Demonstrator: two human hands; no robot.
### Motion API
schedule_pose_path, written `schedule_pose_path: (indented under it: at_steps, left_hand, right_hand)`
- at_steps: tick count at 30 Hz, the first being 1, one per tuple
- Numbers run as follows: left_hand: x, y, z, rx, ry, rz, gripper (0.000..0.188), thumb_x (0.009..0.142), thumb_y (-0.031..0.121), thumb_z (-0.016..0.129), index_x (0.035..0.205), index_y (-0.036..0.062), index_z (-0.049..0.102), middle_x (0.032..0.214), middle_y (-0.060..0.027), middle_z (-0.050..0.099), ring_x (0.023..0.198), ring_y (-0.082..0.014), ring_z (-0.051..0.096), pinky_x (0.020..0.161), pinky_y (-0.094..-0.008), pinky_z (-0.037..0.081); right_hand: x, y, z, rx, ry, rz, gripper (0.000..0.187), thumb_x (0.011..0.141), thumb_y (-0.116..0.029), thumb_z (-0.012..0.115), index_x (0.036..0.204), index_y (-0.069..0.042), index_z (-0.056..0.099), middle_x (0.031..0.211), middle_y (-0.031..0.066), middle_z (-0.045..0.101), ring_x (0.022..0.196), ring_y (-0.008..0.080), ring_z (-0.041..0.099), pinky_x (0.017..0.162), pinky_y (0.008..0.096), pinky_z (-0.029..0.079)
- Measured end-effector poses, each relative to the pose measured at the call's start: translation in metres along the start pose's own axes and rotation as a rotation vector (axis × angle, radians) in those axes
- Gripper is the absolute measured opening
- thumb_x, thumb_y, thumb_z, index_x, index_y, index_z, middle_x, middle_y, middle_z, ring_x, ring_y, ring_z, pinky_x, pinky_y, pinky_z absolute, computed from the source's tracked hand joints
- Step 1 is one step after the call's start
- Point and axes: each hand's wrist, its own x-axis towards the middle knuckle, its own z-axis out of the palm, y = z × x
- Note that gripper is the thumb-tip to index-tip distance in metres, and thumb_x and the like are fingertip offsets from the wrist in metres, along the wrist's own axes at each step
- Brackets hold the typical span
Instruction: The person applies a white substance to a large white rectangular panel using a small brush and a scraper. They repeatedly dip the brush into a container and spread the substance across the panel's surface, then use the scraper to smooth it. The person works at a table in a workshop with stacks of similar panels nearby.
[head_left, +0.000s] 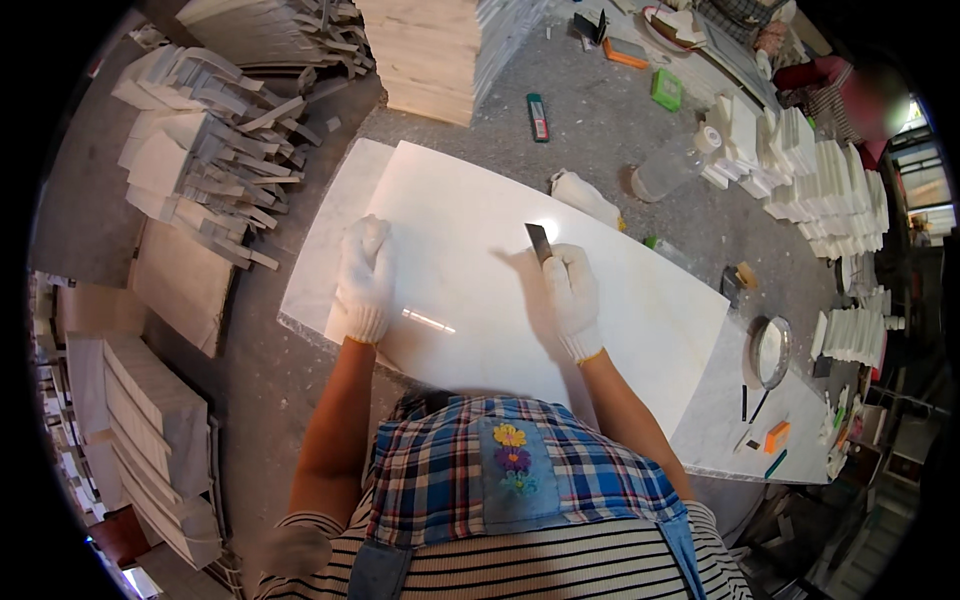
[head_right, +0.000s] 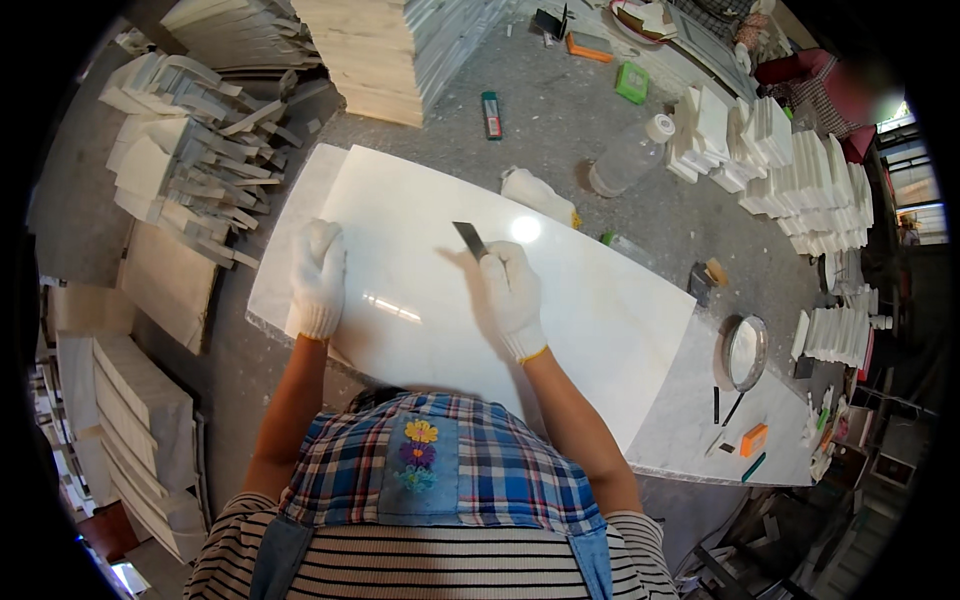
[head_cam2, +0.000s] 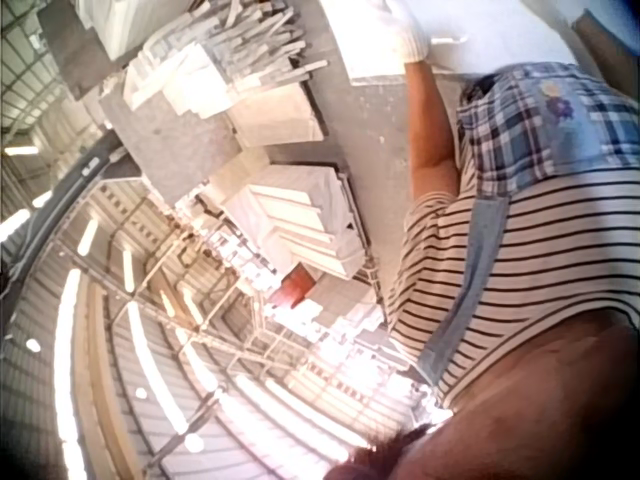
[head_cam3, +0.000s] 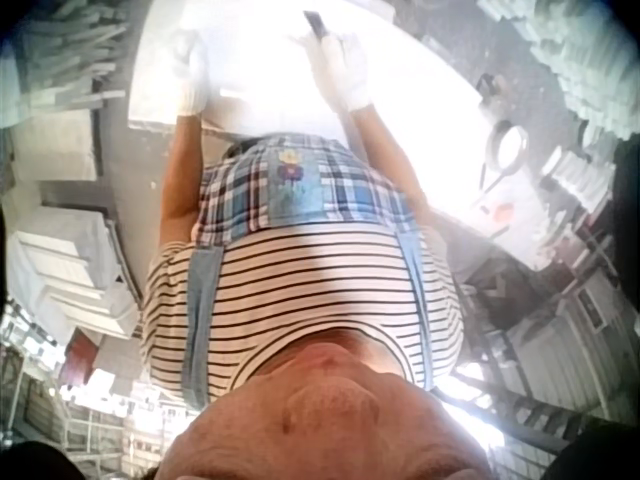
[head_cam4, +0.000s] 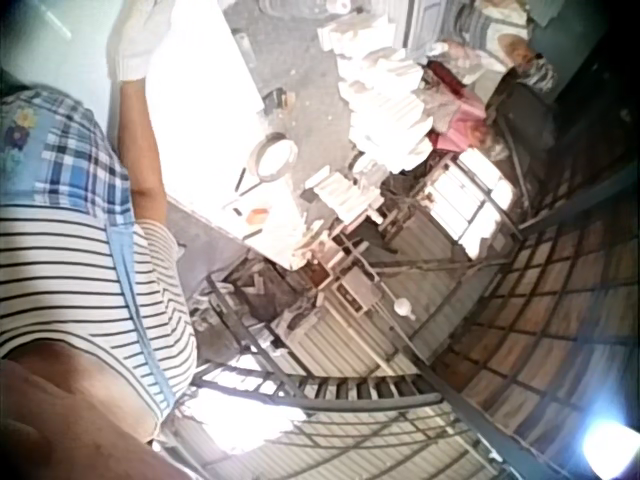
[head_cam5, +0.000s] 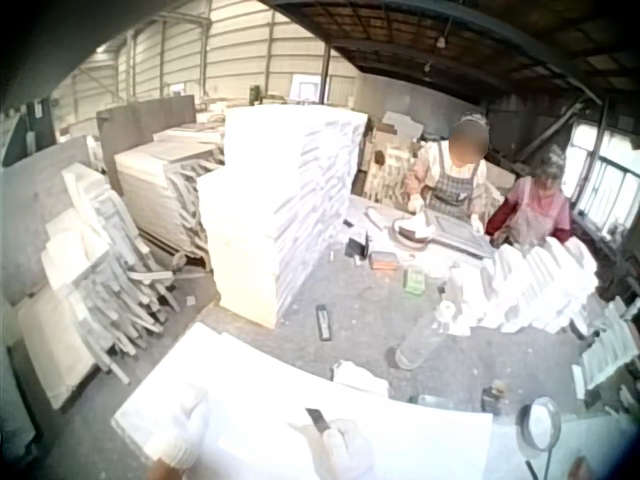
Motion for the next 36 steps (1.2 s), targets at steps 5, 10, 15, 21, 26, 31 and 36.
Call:
schedule_pose_path:
  at_steps: [5,10,15,21,26,31,36]
  left_hand:
    - [-0.003,0.0,0.0,-0.008,0.009,-0.012,0.028,0.105,0.006,0.064,0.132,-0.0005,0.061,0.104,-0.002,0.07,0.073,-0.0057,0.057,0.065,-0.0224,0.049]
    - [-0.001,0.016,0.001,-0.032,-0.034,-0.048,0.022,0.105,0.007,0.064,0.125,-0.0004,0.062,0.092,-0.0004,0.063,0.072,-0.0063,0.055,0.066,-0.0228,0.048]
    - [0.002,0.015,-0.001,-0.022,-0.019,-0.015,0.022,0.106,0.008,0.064,0.126,-0.0008,0.061,0.092,-0.0003,0.062,0.072,-0.0061,0.054,0.066,-0.0229,0.048]
    - [0.001,0.008,0.0,-0.037,-0.013,-0.024,0.026,0.105,0.008,0.064,0.129,-0.0012,0.061,0.094,0.0007,0.063,0.073,-0.0058,0.055,0.065,-0.0221,0.047]
    - [-0.003,0.005,0.0,-0.042,-0.016,-0.058,0.029,0.106,0.008,0.064,0.133,-0.0016,0.06,0.1,-0.0008,0.067,0.073,-0.0055,0.056,0.065,-0.0216,0.048]
    - [-0.002,0.005,0.0,-0.039,-0.024,-0.051,0.03,0.106,0.007,0.064,0.134,-0.0015,0.059,0.099,-0.0013,0.067,0.073,-0.0056,0.055,0.065,-0.0216,0.048]
    - [-0.001,0.005,0.0,-0.054,-0.03,-0.036,0.029,0.105,0.007,0.065,0.132,-0.001,0.06,0.096,-0.0008,0.066,0.073,-0.0056,0.055,0.065,-0.0217,0.048]
  right_hand:
    - [0.002,-0.016,-0.015,0.541,0.209,0.256,0.019,0.115,-0.022,0.046,0.116,-0.005,0.054,0.099,0.0014,0.058,0.082,0.0066,0.048,0.077,0.0281,0.048]
    - [-0.01,0.045,-0.05,0.403,0.19,0.146,0.02,0.114,-0.022,0.048,0.113,-0.003,0.055,0.099,0.0025,0.059,0.084,0.0083,0.051,0.079,0.0292,0.05]
    - [-0.029,-0.018,-0.01,0.165,-0.016,0.222,0.024,0.112,-0.025,0.054,0.115,-0.003,0.062,0.097,0.0047,0.063,0.087,0.011,0.056,0.081,0.0314,0.051]
    - [-0.033,-0.03,0.027,0.176,-0.056,0.211,0.02,0.111,-0.019,0.054,0.114,-0.003,0.064,0.107,0.0064,0.066,0.098,0.012,0.059,0.092,0.0316,0.051]
    - [-0.039,-0.008,0.009,0.651,0.231,0.166,0.02,0.114,-0.017,0.05,0.122,0.001,0.056,0.117,0.0091,0.065,0.099,0.0135,0.058,0.097,0.0344,0.052]
    - [-0.028,0.02,-0.042,0.448,0.267,0.131,0.024,0.114,-0.022,0.051,0.122,0.0,0.055,0.122,0.0096,0.064,0.107,0.0139,0.059,0.101,0.0356,0.051]
    - [-0.012,0.014,-0.031,0.248,0.192,0.189,0.024,0.111,-0.025,0.055,0.116,-0.002,0.063,0.11,0.012,0.068,0.102,0.0163,0.063,0.094,0.0333,0.052]
